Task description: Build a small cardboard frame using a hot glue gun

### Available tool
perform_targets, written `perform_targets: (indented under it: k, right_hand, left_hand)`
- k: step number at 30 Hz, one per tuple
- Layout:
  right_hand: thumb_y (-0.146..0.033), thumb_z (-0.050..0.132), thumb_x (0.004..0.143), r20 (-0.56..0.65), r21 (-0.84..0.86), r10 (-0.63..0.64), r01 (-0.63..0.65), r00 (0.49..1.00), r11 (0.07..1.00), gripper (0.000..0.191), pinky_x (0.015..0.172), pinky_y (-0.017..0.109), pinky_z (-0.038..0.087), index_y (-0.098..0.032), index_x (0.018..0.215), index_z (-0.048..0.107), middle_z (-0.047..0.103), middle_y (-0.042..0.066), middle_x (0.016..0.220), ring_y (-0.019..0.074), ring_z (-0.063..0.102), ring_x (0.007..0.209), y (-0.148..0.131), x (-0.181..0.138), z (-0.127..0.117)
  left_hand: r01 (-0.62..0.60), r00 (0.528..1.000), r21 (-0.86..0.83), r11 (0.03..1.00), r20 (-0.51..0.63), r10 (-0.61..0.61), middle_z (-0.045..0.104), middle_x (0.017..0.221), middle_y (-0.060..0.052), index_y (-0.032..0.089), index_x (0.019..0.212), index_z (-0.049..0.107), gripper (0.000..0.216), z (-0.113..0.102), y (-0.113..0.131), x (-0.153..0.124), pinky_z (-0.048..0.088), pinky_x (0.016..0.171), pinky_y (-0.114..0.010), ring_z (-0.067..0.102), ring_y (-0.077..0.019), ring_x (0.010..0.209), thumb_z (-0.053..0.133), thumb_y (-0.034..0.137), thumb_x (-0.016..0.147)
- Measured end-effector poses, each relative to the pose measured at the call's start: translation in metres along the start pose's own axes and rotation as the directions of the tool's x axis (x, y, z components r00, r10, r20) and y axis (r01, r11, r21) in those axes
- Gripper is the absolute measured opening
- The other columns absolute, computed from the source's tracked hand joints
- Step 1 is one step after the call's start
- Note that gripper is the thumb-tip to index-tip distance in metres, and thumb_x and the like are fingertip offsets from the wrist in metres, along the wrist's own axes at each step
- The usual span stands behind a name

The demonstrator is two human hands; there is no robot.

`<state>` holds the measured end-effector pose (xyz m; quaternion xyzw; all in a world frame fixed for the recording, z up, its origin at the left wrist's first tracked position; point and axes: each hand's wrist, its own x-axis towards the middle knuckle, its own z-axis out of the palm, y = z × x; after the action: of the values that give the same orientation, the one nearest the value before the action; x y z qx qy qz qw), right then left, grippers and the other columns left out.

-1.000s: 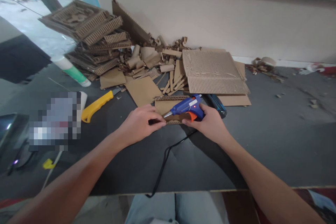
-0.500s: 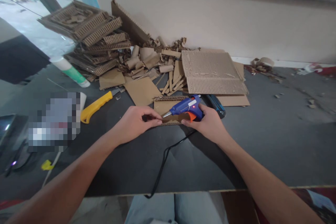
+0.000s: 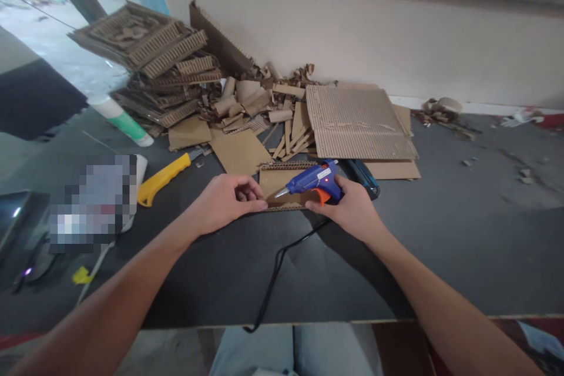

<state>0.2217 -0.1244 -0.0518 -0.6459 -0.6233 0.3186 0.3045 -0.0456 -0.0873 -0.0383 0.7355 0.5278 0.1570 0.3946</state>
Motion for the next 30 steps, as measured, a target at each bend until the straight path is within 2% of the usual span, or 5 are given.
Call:
perform_targets:
  k: [12,18,24,27,30]
  right_hand:
    - [-0.044,0.078,0.066,0.021,0.020,-0.010,0.010,1.000,1.000,0.040,0.061,0.030,0.044,-0.017,0.093,0.066,0.066,0.002,0.079,0.0176,0.055,0.068,0.004,0.000,0.002]
    - [-0.048,0.079,0.067,0.052,0.102,0.047,-0.052,0.998,0.993,0.039,0.051,0.026,0.038,-0.018,0.086,0.064,0.057,-0.002,0.065,0.0116,0.045,0.054,0.010,0.000,-0.012]
    - [-0.054,0.079,0.069,-0.009,0.499,0.129,-0.107,0.992,0.860,0.043,0.037,0.022,0.025,-0.021,0.079,0.053,0.038,-0.009,0.051,0.0070,0.033,0.040,0.019,0.002,-0.013]
    - [-0.052,0.080,0.069,-0.043,0.560,0.111,-0.068,0.993,0.826,0.042,0.035,0.021,0.023,-0.021,0.079,0.052,0.038,-0.010,0.050,0.0061,0.033,0.038,0.020,0.004,-0.009]
    - [-0.051,0.079,0.072,-0.046,0.540,0.099,-0.059,0.994,0.840,0.040,0.036,0.020,0.025,-0.021,0.078,0.052,0.038,-0.010,0.049,0.0058,0.034,0.039,0.023,0.005,-0.005]
  left_hand:
    - [0.004,1.000,0.001,1.000,0.023,-0.004,0.070,0.070,0.000,0.020,0.080,0.072,0.028,0.000,0.005,-0.002,0.047,0.061,-0.024,0.063,-0.0149,0.067,0.071,0.048,0.078]
    - [-0.001,1.000,-0.018,1.000,0.003,0.001,0.069,0.072,-0.001,0.020,0.080,0.070,0.030,-0.003,0.004,-0.004,0.045,0.061,-0.024,0.061,-0.0146,0.067,0.066,0.050,0.083]
    - [-0.018,0.987,0.065,0.998,-0.160,0.028,0.071,0.074,-0.001,0.020,0.083,0.069,0.024,-0.005,-0.002,-0.004,0.046,0.059,-0.025,0.060,-0.0147,0.062,0.065,0.044,0.085]
    - [-0.057,0.956,0.235,0.970,-0.268,0.121,0.074,0.080,-0.002,0.021,0.079,0.070,0.016,-0.004,-0.004,-0.004,0.046,0.061,-0.027,0.063,-0.0165,0.066,0.066,0.035,0.085]
    - [-0.101,0.931,0.284,0.953,-0.311,0.191,0.076,0.083,-0.001,0.021,0.076,0.071,0.010,-0.003,-0.005,-0.003,0.047,0.066,-0.027,0.066,-0.0170,0.071,0.068,0.027,0.083]
